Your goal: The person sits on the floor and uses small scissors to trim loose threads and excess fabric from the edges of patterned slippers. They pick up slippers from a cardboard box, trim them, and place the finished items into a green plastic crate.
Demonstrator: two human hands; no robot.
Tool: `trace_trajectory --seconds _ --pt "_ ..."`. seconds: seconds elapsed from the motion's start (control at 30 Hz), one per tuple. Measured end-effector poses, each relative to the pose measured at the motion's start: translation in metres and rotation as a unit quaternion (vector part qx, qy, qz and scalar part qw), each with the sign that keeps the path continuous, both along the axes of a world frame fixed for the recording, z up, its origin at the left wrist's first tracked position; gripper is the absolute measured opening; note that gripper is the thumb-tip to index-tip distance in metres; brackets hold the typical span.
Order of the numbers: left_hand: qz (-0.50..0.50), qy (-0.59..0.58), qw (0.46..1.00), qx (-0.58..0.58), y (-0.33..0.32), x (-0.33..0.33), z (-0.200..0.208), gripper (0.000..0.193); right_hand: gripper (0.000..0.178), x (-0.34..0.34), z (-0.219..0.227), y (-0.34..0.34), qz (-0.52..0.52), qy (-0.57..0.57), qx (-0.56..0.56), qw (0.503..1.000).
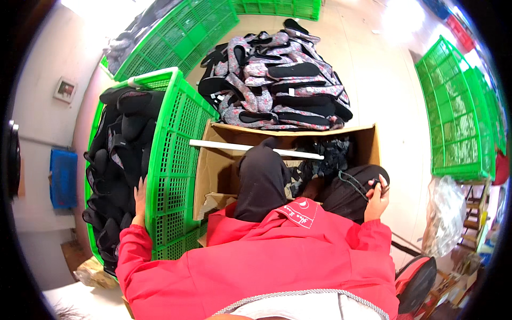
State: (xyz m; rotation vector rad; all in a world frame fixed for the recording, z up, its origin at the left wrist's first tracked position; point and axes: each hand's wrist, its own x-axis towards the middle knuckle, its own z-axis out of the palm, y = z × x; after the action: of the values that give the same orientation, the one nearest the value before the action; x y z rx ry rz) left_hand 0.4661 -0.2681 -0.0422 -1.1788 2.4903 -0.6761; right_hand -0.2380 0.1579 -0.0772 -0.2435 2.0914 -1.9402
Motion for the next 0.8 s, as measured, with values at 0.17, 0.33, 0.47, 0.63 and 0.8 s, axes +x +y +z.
trace_trajectory --seconds 0.17,0.33,0.47,0.63,0.8 --pt "0.039 0.185 0.981 0.043 0.005 -0.071 0.100 0.042 0.029 -0.003 -0.003 0.010 0.012 -0.028 -0.029 0.999" --pt "-0.029 0.337 0.938 -0.075 0.008 -0.178 0.145 0.033 0.029 -0.010 0.000 0.014 0.012 -0.064 -0.053 0.997" --pt "-0.133 0.266 0.954 0.045 0.009 -0.275 0.121 0.038 0.029 -0.012 -0.004 0.012 -0.014 -0.071 -0.066 0.995" --pt "-0.120 0.209 0.956 0.165 -0.037 -0.358 0.029 0.044 0.028 -0.014 -0.007 0.017 -0.013 -0.065 -0.057 0.996" --pt "-0.121 0.134 0.961 0.210 -0.102 -0.424 -0.064 0.037 0.028 -0.017 -0.018 0.022 -0.031 -0.047 -0.054 0.997"
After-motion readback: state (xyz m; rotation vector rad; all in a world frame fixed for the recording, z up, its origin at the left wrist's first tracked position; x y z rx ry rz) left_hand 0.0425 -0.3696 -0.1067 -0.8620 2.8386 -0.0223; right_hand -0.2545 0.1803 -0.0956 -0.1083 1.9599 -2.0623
